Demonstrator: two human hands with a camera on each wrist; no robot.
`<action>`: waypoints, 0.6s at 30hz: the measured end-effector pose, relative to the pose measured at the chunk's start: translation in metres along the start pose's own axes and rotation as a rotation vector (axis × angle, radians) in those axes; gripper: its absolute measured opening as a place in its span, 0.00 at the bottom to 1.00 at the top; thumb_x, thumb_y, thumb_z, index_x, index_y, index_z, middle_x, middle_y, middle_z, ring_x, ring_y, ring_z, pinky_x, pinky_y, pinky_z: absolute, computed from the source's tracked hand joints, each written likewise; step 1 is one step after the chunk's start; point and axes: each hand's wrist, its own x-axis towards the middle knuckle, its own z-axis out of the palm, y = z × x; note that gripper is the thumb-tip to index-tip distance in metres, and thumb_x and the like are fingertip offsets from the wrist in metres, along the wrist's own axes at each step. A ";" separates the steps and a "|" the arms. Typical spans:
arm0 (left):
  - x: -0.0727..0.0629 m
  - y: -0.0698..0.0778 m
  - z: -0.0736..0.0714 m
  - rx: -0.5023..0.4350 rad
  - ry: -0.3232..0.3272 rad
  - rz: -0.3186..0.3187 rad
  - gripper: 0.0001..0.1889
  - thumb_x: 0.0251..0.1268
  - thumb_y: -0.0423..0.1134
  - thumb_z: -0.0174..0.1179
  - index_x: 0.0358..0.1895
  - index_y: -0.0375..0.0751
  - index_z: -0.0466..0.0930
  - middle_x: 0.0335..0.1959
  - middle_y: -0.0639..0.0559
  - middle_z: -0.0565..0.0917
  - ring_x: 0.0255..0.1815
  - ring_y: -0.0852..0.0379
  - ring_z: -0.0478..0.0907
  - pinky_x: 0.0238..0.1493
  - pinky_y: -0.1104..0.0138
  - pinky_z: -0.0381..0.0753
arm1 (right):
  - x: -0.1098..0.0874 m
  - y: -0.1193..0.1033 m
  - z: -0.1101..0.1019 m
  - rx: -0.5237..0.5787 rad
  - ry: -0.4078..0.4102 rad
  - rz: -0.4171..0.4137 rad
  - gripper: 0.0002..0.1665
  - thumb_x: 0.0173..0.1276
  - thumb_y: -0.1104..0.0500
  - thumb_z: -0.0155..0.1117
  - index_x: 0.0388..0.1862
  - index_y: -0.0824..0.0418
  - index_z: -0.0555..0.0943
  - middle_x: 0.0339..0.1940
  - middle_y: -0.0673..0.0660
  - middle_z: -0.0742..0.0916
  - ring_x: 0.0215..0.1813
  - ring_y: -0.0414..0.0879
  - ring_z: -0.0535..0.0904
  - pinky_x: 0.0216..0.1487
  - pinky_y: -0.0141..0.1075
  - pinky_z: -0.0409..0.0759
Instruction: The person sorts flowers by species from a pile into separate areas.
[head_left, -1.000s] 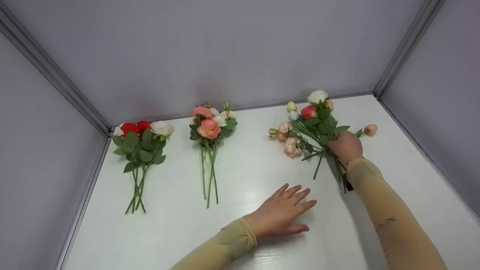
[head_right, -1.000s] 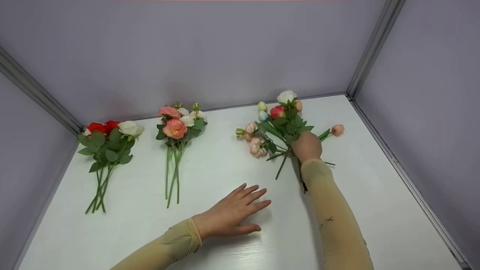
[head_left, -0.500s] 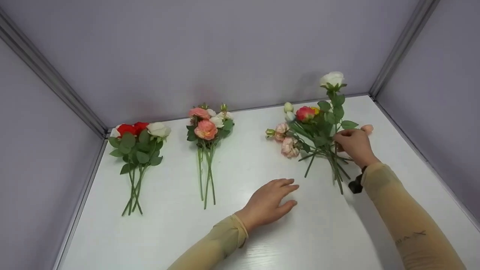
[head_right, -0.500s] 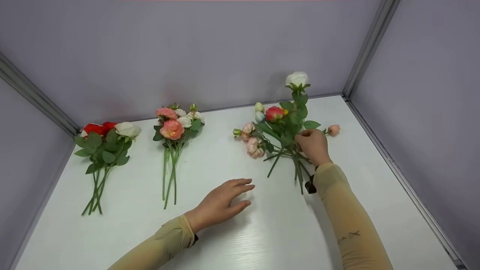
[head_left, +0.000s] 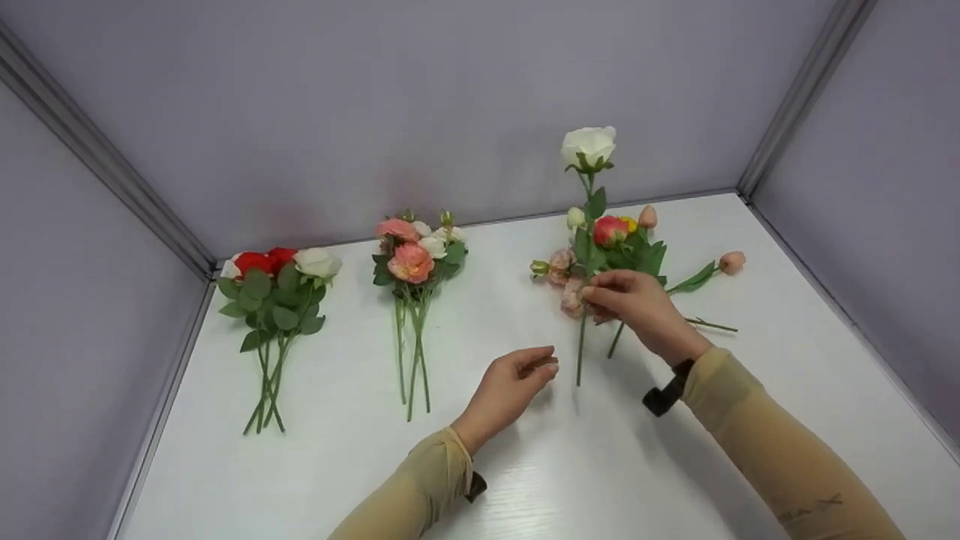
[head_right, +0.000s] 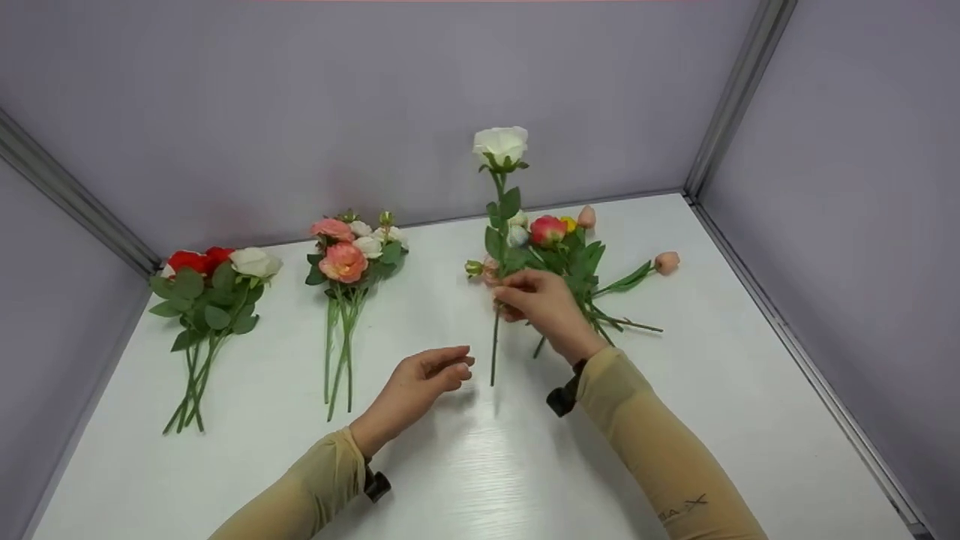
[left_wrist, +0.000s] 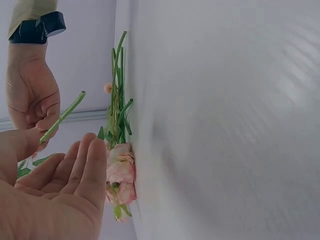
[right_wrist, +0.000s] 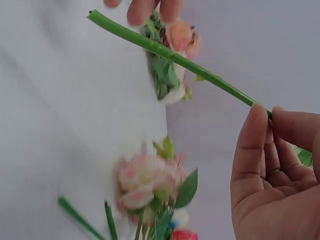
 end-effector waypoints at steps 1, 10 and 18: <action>-0.001 -0.001 -0.001 -0.040 -0.001 -0.004 0.23 0.77 0.47 0.61 0.68 0.40 0.78 0.61 0.46 0.83 0.59 0.55 0.81 0.58 0.65 0.82 | -0.002 -0.002 0.008 0.016 -0.015 -0.010 0.23 0.72 0.52 0.71 0.53 0.70 0.80 0.47 0.62 0.84 0.45 0.50 0.83 0.49 0.40 0.85; -0.009 -0.003 -0.008 -0.239 0.039 -0.009 0.14 0.72 0.37 0.66 0.55 0.36 0.85 0.49 0.41 0.87 0.48 0.52 0.86 0.50 0.61 0.86 | -0.012 -0.002 0.052 0.119 -0.118 -0.096 0.18 0.70 0.56 0.73 0.45 0.71 0.83 0.41 0.61 0.86 0.42 0.51 0.83 0.48 0.41 0.85; -0.013 -0.003 -0.013 -0.182 0.084 -0.027 0.10 0.70 0.35 0.67 0.50 0.35 0.85 0.41 0.48 0.88 0.43 0.52 0.87 0.45 0.61 0.88 | -0.014 -0.005 0.066 0.167 -0.118 -0.104 0.20 0.69 0.56 0.74 0.48 0.72 0.83 0.41 0.63 0.86 0.41 0.53 0.83 0.47 0.43 0.86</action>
